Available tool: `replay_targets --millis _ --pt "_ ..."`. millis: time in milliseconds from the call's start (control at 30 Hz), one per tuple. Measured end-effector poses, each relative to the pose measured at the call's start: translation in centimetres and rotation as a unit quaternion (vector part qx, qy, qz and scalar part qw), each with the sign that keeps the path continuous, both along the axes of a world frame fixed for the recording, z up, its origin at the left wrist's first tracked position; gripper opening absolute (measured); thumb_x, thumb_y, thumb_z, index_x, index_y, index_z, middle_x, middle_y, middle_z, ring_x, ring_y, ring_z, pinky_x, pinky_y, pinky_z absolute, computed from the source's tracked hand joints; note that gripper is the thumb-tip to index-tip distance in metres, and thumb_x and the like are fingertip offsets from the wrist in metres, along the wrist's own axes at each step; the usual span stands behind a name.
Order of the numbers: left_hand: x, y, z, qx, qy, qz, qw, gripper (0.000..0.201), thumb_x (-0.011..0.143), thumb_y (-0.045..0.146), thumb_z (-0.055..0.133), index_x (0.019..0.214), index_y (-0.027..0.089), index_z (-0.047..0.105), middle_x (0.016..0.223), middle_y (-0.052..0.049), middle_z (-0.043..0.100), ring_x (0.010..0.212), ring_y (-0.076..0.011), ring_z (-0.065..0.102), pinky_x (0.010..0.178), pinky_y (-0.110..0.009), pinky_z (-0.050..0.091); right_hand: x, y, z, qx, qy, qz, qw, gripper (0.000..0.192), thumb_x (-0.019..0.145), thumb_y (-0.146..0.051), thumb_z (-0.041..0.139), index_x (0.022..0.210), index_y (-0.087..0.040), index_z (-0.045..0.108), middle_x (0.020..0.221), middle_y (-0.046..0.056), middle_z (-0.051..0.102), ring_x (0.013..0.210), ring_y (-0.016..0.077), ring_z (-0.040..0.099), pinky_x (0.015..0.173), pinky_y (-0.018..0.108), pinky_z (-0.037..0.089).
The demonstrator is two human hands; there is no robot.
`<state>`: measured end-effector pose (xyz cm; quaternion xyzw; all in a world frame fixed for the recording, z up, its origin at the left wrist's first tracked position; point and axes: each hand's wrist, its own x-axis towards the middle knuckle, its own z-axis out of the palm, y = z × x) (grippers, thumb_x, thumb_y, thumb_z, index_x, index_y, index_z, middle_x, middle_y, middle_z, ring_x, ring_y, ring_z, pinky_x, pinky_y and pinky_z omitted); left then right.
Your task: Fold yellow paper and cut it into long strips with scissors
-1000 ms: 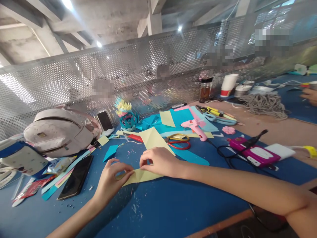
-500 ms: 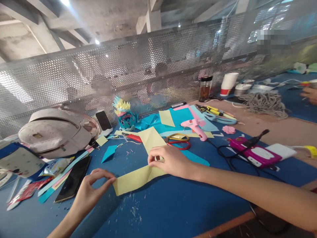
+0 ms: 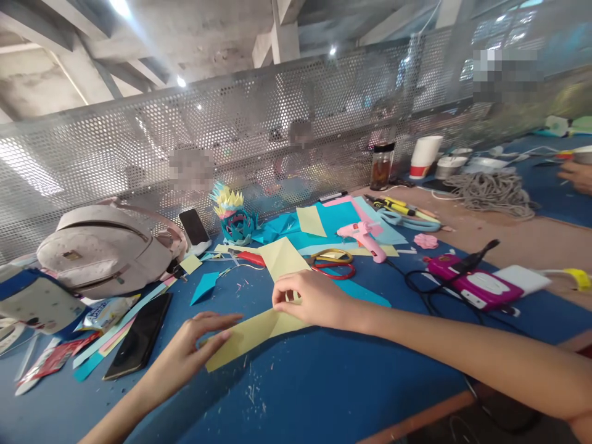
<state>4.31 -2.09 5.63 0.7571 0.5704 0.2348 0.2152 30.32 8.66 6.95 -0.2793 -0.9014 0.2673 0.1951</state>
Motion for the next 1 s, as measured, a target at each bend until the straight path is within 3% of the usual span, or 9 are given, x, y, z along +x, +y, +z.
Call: replay_targets --millis 133,200,333,467,667,867,1000 --pt "1.4 0.7 -0.7 -0.001 0.043 -0.021 0.999 0.050 0.103 0.038 0.033 0.082 0.020 0.075 0.075 -0.005 0.073 0.072 -0.0207 0.065 0.070 -0.027 0.046 -0.3 0.1 -0.1 0.013 -0.010 0.003 1.000 0.012 0.085 -0.016 0.064 0.076 -0.022 0.067 0.083 -0.003 0.072 0.077 0.0141 0.062 0.068 0.025 0.037" --pt "1.9 0.8 -0.7 0.001 0.045 -0.020 0.999 0.050 0.103 0.037 0.032 0.077 0.019 0.071 0.073 -0.004 0.072 0.071 -0.0200 0.064 0.068 -0.026 0.043 -0.8 0.0 -0.3 0.020 -0.005 0.007 1.000 0.011 0.085 -0.016 0.065 0.076 -0.022 0.068 0.083 -0.005 0.072 0.077 0.0136 0.062 0.067 0.025 0.037" --pt "3.1 0.8 0.2 0.000 0.031 -0.052 0.998 0.046 0.104 0.032 0.032 0.083 0.020 0.071 0.077 -0.003 0.073 0.076 -0.0185 0.064 0.074 -0.025 0.043 -2.4 -0.5 -0.1 0.029 0.002 0.031 0.999 0.008 0.083 -0.015 0.067 0.080 -0.022 0.069 0.084 -0.004 0.071 0.077 0.0134 0.062 0.066 0.024 0.037" --pt "3.0 0.6 0.6 0.012 0.039 -0.037 0.998 0.045 0.103 0.034 0.034 0.084 0.020 0.072 0.077 -0.004 0.072 0.079 -0.0196 0.064 0.072 -0.024 0.044 -2.9 -0.5 0.4 0.031 0.004 0.039 0.999 0.009 0.083 -0.013 0.065 0.079 -0.021 0.068 0.084 -0.004 0.070 0.077 0.0135 0.061 0.067 0.024 0.037" --pt "0.7 -0.9 0.3 0.020 0.078 -0.012 0.997 0.050 0.104 0.038 0.031 0.079 0.019 0.070 0.070 -0.005 0.066 0.075 -0.0200 0.061 0.071 -0.025 0.046 -0.6 0.5 0.3 -0.014 -0.009 0.001 1.000 0.011 0.085 -0.017 0.063 0.075 -0.020 0.064 0.079 -0.004 0.069 0.073 0.0124 0.057 0.064 0.024 0.036" --pt "-0.7 -2.6 0.6 0.031 0.064 -0.038 0.997 0.042 0.104 0.035 0.033 0.097 0.023 0.073 0.087 -0.004 0.075 0.078 -0.0183 0.069 0.100 -0.031 0.046 1.8 1.2 0.3 -0.060 0.008 -0.004 0.998 0.012 0.086 -0.022 0.061 0.075 -0.019 0.065 0.079 0.000 0.068 0.071 0.0135 0.056 0.065 0.024 0.040" --pt "-1.9 -3.2 0.6 0.069 0.070 -0.021 0.995 0.041 0.103 0.036 0.036 0.092 0.023 0.073 0.081 -0.002 0.075 0.067 -0.0167 0.068 0.090 -0.027 0.051 3.0 2.3 0.3 -0.041 0.014 -0.037 0.998 0.013 0.085 -0.023 0.061 0.073 -0.018 0.064 0.076 0.000 0.067 0.070 0.0147 0.056 0.066 0.026 0.040"
